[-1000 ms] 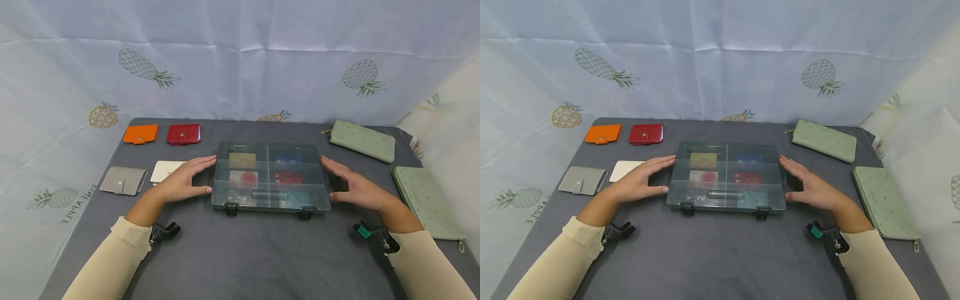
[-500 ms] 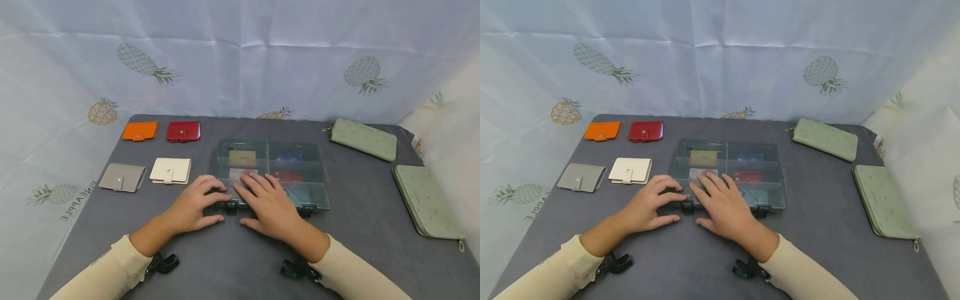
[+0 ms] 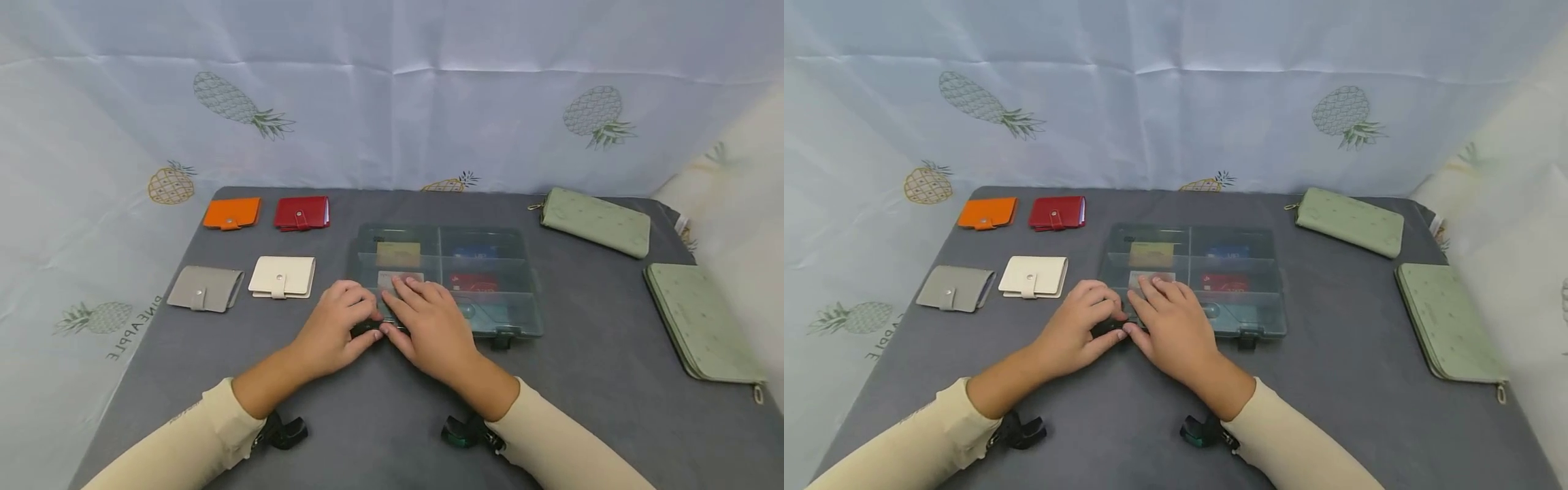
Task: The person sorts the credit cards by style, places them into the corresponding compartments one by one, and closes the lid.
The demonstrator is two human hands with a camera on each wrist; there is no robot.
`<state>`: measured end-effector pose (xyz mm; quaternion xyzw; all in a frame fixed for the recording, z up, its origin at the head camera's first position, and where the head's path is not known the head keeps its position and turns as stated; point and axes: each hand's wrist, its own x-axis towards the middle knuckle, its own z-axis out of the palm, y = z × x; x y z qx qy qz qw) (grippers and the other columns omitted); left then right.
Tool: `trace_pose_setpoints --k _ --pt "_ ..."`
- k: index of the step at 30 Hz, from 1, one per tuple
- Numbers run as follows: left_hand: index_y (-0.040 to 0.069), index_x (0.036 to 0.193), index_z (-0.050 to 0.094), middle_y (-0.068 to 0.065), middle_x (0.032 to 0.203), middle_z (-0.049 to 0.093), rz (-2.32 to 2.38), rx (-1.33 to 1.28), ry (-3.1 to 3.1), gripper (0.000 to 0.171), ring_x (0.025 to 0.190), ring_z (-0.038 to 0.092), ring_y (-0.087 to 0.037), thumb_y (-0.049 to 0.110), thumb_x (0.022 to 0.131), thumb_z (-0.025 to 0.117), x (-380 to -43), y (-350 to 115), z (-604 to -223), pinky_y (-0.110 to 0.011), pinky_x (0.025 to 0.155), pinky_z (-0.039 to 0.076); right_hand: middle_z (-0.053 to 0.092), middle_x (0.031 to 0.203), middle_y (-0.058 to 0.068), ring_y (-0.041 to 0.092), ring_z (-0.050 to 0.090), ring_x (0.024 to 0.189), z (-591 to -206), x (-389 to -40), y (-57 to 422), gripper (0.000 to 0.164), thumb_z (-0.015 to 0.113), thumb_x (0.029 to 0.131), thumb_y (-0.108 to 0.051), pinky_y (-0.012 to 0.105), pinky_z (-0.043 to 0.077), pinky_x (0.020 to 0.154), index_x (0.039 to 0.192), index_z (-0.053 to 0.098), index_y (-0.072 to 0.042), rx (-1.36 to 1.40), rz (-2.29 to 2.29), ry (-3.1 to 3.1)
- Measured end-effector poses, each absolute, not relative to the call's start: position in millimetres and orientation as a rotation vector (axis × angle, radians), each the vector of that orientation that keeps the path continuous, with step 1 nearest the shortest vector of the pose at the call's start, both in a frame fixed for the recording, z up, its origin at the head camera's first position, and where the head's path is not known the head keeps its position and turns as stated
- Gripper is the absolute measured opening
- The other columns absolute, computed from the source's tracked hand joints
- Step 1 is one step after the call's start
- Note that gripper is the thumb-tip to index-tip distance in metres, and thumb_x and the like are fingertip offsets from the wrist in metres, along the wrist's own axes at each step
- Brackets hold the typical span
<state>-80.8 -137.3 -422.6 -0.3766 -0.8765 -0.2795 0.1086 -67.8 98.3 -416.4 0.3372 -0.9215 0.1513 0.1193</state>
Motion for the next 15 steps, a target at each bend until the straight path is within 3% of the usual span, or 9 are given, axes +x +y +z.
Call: trace_pose_setpoints --k 5,11,15 --pt "0.02 0.119 0.076 0.0 0.12 0.067 -0.667 -1.133 -2.623 0.031 0.122 0.058 -0.026 0.031 0.092 0.083 -63.0 -102.6 -410.6 -0.069 0.116 0.034 0.06 0.154 0.008 0.029 0.054 0.142 -409.6 -62.7 143.6 0.054 0.068 0.105 -0.044 0.058 0.037 0.119 0.148 0.065 -0.012 1.111 0.746 -2.68" --pt "0.021 0.138 0.071 0.001 0.132 0.064 -0.607 -1.354 -2.557 0.048 0.126 0.057 -0.02 0.041 0.095 0.081 -57.0 -30.9 -408.4 -0.048 0.108 0.044 0.061 0.151 0.011 0.036 0.054 0.138 -415.6 -50.2 238.8 0.065 0.052 0.108 -0.062 0.066 0.031 0.117 0.144 0.068 -0.01 1.066 0.634 -2.608" --pt "0.023 0.14 0.069 0.004 0.134 0.064 -0.487 -1.369 -2.549 0.053 0.126 0.056 -0.017 0.047 0.095 0.081 -66.3 5.0 -410.3 -0.04 0.103 0.045 0.055 0.156 0.013 0.039 0.048 0.143 -424.1 -46.4 275.0 0.072 0.051 0.106 -0.068 0.056 0.023 0.126 0.15 0.063 -0.012 1.049 0.598 -2.611"
